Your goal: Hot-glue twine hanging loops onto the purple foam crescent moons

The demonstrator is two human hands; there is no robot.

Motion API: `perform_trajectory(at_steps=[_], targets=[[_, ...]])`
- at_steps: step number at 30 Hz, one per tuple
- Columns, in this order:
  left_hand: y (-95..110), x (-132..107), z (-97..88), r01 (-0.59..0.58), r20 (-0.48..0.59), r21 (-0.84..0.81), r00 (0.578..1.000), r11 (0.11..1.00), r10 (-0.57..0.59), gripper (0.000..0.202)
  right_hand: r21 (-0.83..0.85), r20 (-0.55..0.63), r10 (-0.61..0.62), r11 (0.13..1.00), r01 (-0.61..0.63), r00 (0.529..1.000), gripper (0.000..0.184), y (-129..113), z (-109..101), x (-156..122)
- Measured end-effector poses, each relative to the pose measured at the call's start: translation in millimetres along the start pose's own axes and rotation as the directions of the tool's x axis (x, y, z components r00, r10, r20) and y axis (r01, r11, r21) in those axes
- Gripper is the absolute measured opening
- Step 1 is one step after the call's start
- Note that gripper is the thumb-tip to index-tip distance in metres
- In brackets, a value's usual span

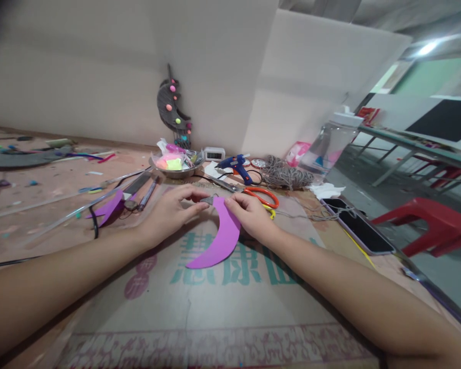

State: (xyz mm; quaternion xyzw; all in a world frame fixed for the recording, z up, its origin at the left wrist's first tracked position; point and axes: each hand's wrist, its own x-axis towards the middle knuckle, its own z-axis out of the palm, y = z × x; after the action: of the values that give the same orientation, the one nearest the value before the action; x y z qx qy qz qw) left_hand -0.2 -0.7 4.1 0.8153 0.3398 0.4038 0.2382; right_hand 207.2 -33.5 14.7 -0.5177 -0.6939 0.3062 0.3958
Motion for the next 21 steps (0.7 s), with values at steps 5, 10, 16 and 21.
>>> perform_trajectory(at_steps=[5, 10, 16, 21], targets=[[-2.0, -0.1, 0.2, -0.005, -0.024, -0.014, 1.000, 1.000, 0.004, 0.019, -0.039, -0.012, -0.011, 0.999, 0.010, 1.000, 0.034, -1.7, 0.0, 0.4], [-4.3, 0.4, 0.3, -0.006, -0.007, 0.006, 1.000, 1.000, 0.006, 0.022, -0.043, -0.017, -0.025, 0.999, 0.024, 1.000, 0.035, -1.6, -0.2, 0.2], [-2.0, 0.1, -0.4, 0.010, 0.012, 0.005, 1.000, 1.000, -0.010, 0.022, -0.027, -0.004, -0.018, 0.999, 0.018, 1.000, 0.037, -3.1, 0.5, 0.4], [-2.8, 2.0, 1.4, 0.078, -0.048, -0.028, 0.996, 0.997, -0.079, 0.021, 0.041, 0.033, -0.009, 0.999, 0.008, 0.999, 0.037, 0.2, 1.5, -0.7]])
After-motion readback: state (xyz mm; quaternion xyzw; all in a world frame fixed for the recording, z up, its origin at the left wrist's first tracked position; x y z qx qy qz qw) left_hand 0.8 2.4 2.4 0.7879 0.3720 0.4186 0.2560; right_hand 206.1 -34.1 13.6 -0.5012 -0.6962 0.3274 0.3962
